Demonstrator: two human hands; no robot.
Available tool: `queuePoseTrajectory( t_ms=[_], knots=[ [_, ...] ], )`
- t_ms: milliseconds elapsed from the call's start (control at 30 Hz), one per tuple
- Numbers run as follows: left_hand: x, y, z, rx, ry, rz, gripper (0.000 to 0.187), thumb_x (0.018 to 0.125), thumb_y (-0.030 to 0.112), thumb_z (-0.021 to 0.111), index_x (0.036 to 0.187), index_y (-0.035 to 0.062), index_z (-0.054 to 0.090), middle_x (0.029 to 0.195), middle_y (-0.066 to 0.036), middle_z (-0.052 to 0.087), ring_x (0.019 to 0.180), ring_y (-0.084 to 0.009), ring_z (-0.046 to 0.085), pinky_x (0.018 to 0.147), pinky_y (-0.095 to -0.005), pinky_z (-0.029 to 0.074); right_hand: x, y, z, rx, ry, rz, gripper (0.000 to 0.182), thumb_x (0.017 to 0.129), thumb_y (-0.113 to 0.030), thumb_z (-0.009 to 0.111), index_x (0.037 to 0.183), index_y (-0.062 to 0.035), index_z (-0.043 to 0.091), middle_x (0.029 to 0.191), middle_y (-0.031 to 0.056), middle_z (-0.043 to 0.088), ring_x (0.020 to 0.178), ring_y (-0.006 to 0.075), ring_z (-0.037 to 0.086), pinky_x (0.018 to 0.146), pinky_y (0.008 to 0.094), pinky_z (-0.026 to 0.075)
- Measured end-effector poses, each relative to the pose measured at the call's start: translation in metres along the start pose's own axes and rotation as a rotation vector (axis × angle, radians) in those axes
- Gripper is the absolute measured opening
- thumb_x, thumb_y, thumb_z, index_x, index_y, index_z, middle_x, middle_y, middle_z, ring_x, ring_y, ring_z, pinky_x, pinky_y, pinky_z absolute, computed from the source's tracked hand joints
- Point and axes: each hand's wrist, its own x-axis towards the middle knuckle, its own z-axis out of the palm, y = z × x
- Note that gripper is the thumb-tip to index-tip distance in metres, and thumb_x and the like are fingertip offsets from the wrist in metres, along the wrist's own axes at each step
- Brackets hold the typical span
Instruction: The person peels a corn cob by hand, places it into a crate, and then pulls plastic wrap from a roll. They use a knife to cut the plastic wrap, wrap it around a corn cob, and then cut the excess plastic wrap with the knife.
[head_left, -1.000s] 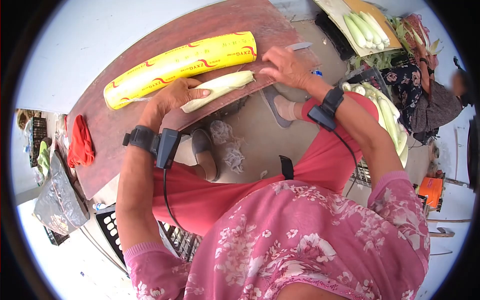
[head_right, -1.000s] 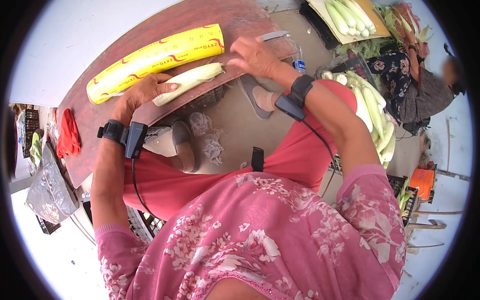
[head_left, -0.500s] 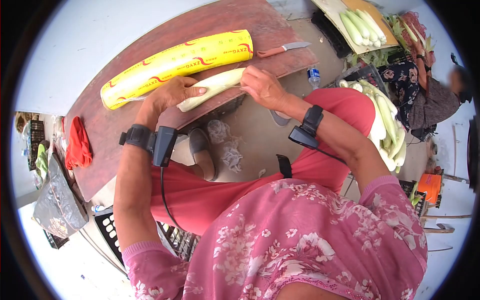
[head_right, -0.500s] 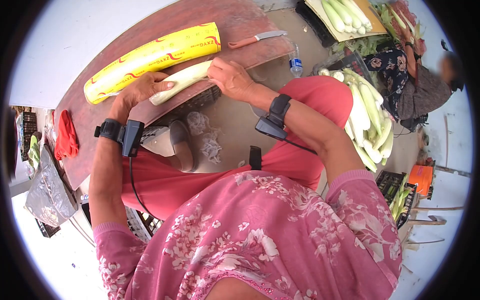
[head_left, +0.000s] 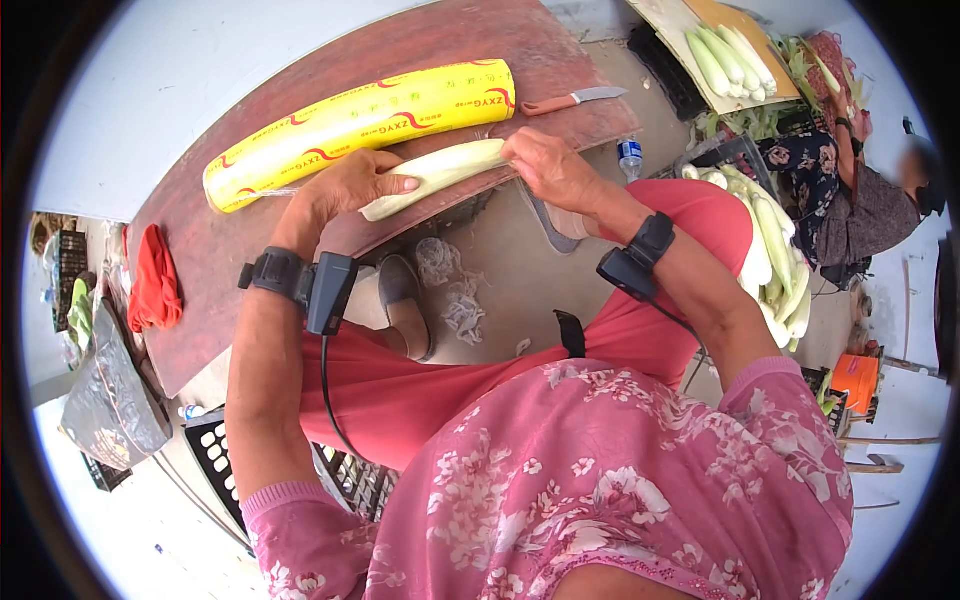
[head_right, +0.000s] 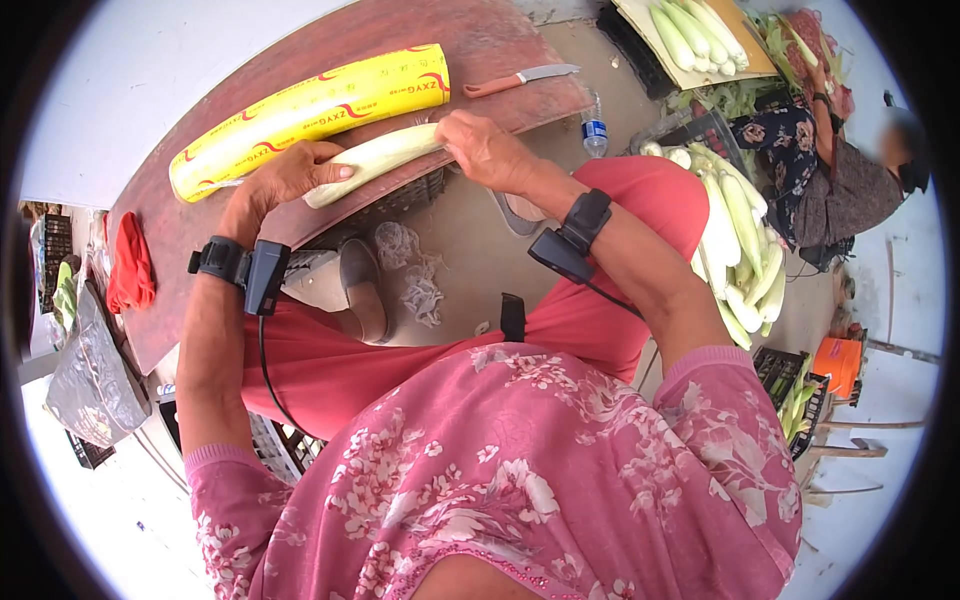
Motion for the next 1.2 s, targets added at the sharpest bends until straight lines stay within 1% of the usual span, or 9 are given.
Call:
queuePoseTrajectory(
  t_ms=[233,333,433,533,633,733,933,1067,1200],
  knots=[
    [-0.006,0.006,-0.001,0.014,-0.007,0.024,0.072,0.076,0.062,0.071,0.117,0.0022,0.066,0.1,-0.011,0.07,0.098,-0.0223,0.062,0.086,-0.0339,0.047,0.0,0.0,-0.011,0.053,-0.169,0.049,0.015,0.08,0.003,0.055,0.094,-0.0016,0.056,0.089,0.0161,0.057,0.08,0.037,0.058,0.07,0.0419,0.048],
    [-0.001,0.009,-0.001,0.036,-0.018,0.041,0.07,0.076,0.06,0.071,0.116,0.0027,0.067,0.098,-0.01,0.07,0.096,-0.0219,0.062,0.085,-0.0334,0.047,-0.002,0.001,-0.013,0.09,-0.127,0.051,0.008,0.085,0.003,0.056,0.091,-0.0019,0.056,0.088,0.0083,0.059,0.081,0.023,0.061,0.072,0.033,0.049],
    [-0.004,0.007,-0.002,0.029,-0.02,0.029,0.068,0.077,0.06,0.071,0.115,0.003,0.067,0.096,-0.009,0.07,0.094,-0.0212,0.062,0.083,-0.0331,0.047,-0.005,0.001,0.001,0.627,-0.138,0.296,0.009,0.089,0.004,0.053,0.094,-0.0034,0.055,0.093,0.0035,0.061,0.083,0.0146,0.062,0.074,0.0279,0.05],
    [0.0,0.007,-0.001,0.019,-0.014,0.043,0.067,0.078,0.059,0.071,0.114,0.0029,0.067,0.094,-0.008,0.069,0.092,-0.0207,0.061,0.082,-0.0329,0.047,-0.005,0.004,-0.002,0.759,-0.208,0.445,0.011,0.092,0.005,0.05,0.096,-0.004,0.054,0.101,0.0024,0.061,0.086,0.0106,0.063,0.076,0.0253,0.051],
    [0.0,0.004,0.001,0.03,-0.006,0.063,0.066,0.078,0.059,0.07,0.113,0.0027,0.068,0.092,-0.008,0.069,0.09,-0.0202,0.061,0.081,-0.0328,0.047,-0.008,0.01,0.007,0.649,-0.153,0.377,0.011,0.092,0.005,0.05,0.096,-0.0032,0.056,0.099,0.0041,0.063,0.085,0.0117,0.065,0.074,0.0254,0.051],
    [0.0,0.004,0.0,0.027,0.001,0.077,0.065,0.079,0.058,0.07,0.113,0.002,0.067,0.091,-0.008,0.069,0.088,-0.0195,0.06,0.08,-0.0329,0.047,-0.008,0.006,0.002,0.368,-0.025,0.284,0.005,0.092,0.0,0.054,0.095,-0.0013,0.058,0.086,0.0048,0.066,0.078,0.0121,0.066,0.072,0.0262,0.052],
    [-0.002,0.008,-0.001,0.088,-0.021,0.144,0.055,0.083,0.049,0.071,0.109,0.0009,0.067,0.087,-0.01,0.068,0.084,-0.0187,0.059,0.078,-0.0334,0.047,-0.006,0.002,0.005,0.458,-0.049,0.472,0.006,0.091,-0.003,0.055,0.096,-0.0013,0.059,0.081,0.0051,0.067,0.072,0.011,0.065,0.065,0.0264,0.051],
    [-0.002,0.01,-0.001,0.108,-0.059,0.075,0.053,0.085,0.046,0.07,0.112,0.0008,0.066,0.092,-0.006,0.068,0.09,-0.0163,0.059,0.082,-0.0315,0.047,-0.003,0.001,0.0,0.426,-0.102,0.417,0.006,0.092,-0.005,0.056,0.095,-0.0013,0.059,0.08,0.0034,0.065,0.068,0.0088,0.061,0.063,0.0256,0.05],
    [0.0,0.015,-0.002,0.17,-0.073,0.073,0.048,0.086,0.042,0.07,0.112,0.0016,0.066,0.09,-0.005,0.067,0.087,-0.0149,0.058,0.08,-0.0308,0.047,0.0,0.011,-0.005,0.5,-0.158,0.42,0.006,0.091,-0.006,0.056,0.094,-0.0012,0.059,0.079,0.0028,0.063,0.067,0.0078,0.057,0.063,0.0254,0.049]
  ],
)
